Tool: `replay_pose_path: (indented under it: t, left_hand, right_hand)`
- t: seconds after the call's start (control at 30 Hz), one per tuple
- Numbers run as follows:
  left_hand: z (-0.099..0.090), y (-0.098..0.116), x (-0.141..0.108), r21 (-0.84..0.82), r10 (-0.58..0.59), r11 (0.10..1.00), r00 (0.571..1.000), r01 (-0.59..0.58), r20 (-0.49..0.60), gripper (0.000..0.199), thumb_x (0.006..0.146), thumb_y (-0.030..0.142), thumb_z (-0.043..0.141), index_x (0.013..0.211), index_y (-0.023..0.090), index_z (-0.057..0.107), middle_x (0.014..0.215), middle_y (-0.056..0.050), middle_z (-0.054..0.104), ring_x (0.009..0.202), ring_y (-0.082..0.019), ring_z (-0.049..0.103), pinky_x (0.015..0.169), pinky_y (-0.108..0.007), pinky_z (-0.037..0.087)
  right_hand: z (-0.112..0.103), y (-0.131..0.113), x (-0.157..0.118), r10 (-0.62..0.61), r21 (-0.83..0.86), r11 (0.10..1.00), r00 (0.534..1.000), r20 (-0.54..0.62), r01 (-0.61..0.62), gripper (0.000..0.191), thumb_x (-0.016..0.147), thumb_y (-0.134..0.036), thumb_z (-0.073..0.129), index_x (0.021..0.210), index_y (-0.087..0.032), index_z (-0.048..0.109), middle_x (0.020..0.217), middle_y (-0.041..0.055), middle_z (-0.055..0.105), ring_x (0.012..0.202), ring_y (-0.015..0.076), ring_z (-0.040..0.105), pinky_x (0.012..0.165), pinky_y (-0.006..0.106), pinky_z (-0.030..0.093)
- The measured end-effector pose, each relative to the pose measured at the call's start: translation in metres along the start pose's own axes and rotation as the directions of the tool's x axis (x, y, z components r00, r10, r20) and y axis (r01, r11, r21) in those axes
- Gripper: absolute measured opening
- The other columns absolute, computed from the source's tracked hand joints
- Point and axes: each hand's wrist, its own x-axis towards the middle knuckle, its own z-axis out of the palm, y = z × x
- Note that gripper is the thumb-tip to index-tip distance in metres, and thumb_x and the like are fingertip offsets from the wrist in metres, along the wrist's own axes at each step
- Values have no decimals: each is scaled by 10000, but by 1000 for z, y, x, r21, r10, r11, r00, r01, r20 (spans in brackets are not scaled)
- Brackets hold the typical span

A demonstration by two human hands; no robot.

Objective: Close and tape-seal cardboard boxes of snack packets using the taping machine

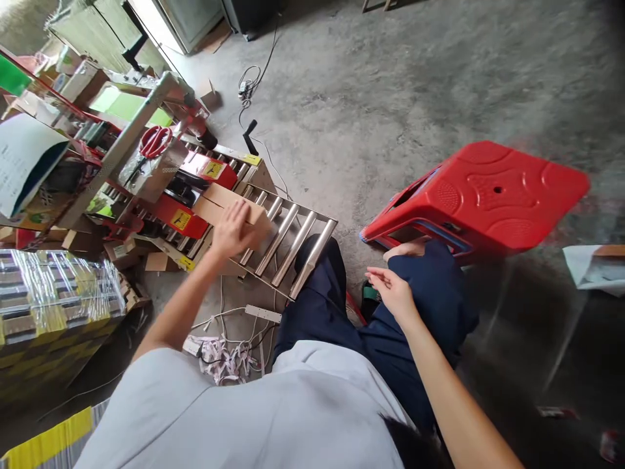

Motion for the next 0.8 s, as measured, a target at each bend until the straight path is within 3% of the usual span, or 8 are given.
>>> replay_pose_path:
  t: [0.1,0.2,0.27,0.33,0.43,0.53,0.63,0.8]
  left_hand:
    - [-31,-85,15,-10,-112,994,992,113,64,773,849,414,556,1497,31,379,1577,-205,351,1497,-322,273,1242,-487,190]
    - [-43,-113,25,24,-260,965,966,259,11,754,848,328,553,1501,7,354,1596,-225,295,1513,-342,214,1245,-523,132]
    - [-23,-84,26,31,-309,948,937,317,-162,755,882,294,508,1527,-22,275,1629,-243,184,1538,-345,112,1248,-537,92]
    - [18,-27,17,-5,-239,969,936,246,-259,784,925,334,475,1561,-6,167,1651,-234,77,1550,-329,22,1251,-538,74]
    - [93,73,-14,-142,-66,988,995,55,-74,826,923,462,503,1571,57,188,1648,-222,125,1548,-342,59,1239,-573,81]
    - [144,143,-39,-243,-49,968,995,68,83,776,932,500,459,1558,90,254,1593,-225,306,1517,-349,217,1234,-572,94]
    - [160,169,-40,-264,-112,953,981,152,161,749,945,508,383,1548,76,279,1482,-230,481,1415,-341,425,1238,-524,104]
    - [153,165,-29,-238,-134,954,967,185,216,815,918,607,288,1533,72,305,1323,-239,616,1332,-374,520,1223,-524,145]
  right_hand:
    - [4,20,-8,17,-214,977,998,65,-3,440,879,-496,479,1074,-152,673,1011,161,754,891,249,736,827,426,600]
    - [11,18,-16,4,-341,939,992,128,40,320,887,-342,479,1050,-180,701,1028,128,757,878,224,730,849,399,590]
    - [16,10,-21,-5,-375,925,987,160,65,277,878,-244,502,1048,-201,717,1062,97,754,939,209,717,910,378,564]
    - [20,1,-24,7,-422,903,982,189,75,276,875,-178,521,1053,-210,728,1105,79,747,1022,204,696,965,356,529]
    - [18,-6,-22,63,-496,866,974,216,54,270,886,-157,555,1076,-217,737,1171,69,729,1089,200,673,991,317,499]
    - [13,-8,-17,124,-566,824,965,230,29,264,912,-204,572,1123,-233,728,1210,58,713,1117,192,660,988,292,485]
    - [10,-13,-17,167,-627,779,960,225,11,267,910,-237,596,1147,-219,716,1210,75,709,1082,213,671,934,310,504]
    - [8,-33,-27,125,-626,778,962,243,57,177,854,-183,687,1021,-188,746,1075,64,751,984,204,699,847,271,515]
